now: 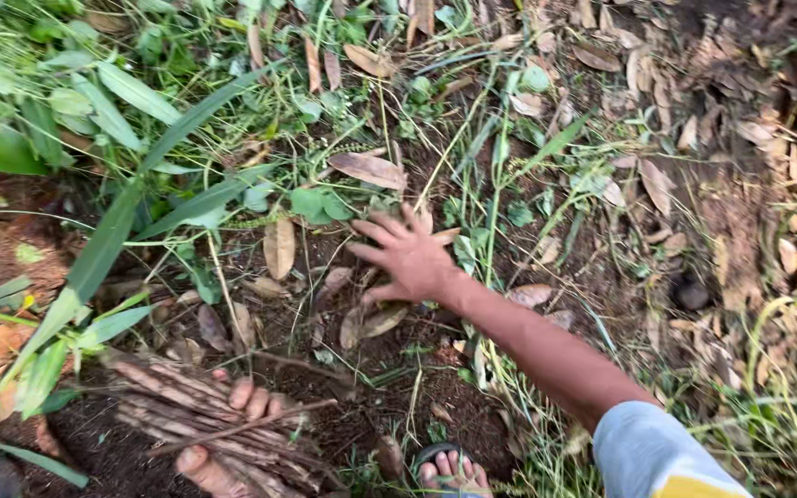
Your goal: The person walks through a garden area and clears weeds and dry leaves from the ground using their hands. They gather the debris into a pile and continue to clear the area around a small plant.
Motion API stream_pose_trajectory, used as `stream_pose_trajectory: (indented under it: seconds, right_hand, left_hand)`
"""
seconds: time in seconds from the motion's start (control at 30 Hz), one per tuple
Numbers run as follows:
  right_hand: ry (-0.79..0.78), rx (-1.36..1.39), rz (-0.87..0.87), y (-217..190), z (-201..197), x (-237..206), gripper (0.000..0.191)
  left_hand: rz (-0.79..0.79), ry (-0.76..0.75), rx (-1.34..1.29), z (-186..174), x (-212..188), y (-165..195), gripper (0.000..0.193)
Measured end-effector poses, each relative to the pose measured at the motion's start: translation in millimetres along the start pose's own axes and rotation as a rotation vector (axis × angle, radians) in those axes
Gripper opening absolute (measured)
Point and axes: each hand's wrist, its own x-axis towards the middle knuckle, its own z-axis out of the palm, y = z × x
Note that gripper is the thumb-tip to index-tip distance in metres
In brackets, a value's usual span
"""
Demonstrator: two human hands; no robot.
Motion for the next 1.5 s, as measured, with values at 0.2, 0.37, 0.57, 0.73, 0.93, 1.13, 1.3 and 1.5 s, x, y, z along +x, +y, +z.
stream_pose_trajectory:
  seconds: [0.2, 0.37, 0.57, 0.73, 0.93, 1.13, 1.3, 1.5]
  right_hand:
    - [-0.407, -0.161, 0.684, 77.3, 35.7, -221.9, 0.068]
    - [-0.842, -0.413, 0.632, 66.7, 14.7, -440.7, 0.058]
    - [-0.870, -0.173, 1.202, 52.9, -34.1, -389.1, 0.045]
    - [-0.014, 0.134, 0.321, -44.2, -1.8, -124.9, 0.036]
    - [-0.150, 0.126, 0.089, -185.1, 69.8, 34.1, 0.046]
    - [-0.144, 0.871, 0.397, -197.3, 55.5, 24.5, 0.021]
    - [-0.176, 1.143, 0.283, -223.4, 33.8, -1.9, 0.022]
    - [0.097, 0.864, 0.051, -256.9, 10.2, -3.2, 0.022]
  left_hand:
    - [0.011, -0.070, 0.056, -16.1, 13.3, 19.1, 0.086]
    - [0.021, 0.006, 0.036, -26.2, 15.6, 10.7, 0.093]
    - [0.008, 0.045, 0.001, -31.9, 0.3, 13.9, 0.092]
    - [0.037, 0.048, -0.010, -35.6, -16.3, 33.9, 0.093]
    - [0.106, 0.072, -0.023, -40.0, -35.9, 44.9, 0.090]
    - [0.059, 0.047, -0.029, -38.2, -40.0, 36.4, 0.086]
    - [-0.010, 0.079, -0.031, -28.9, -32.6, 12.8, 0.080]
    - [-0.081, 0.076, -0.177, -44.2, -35.5, 1.8, 0.066]
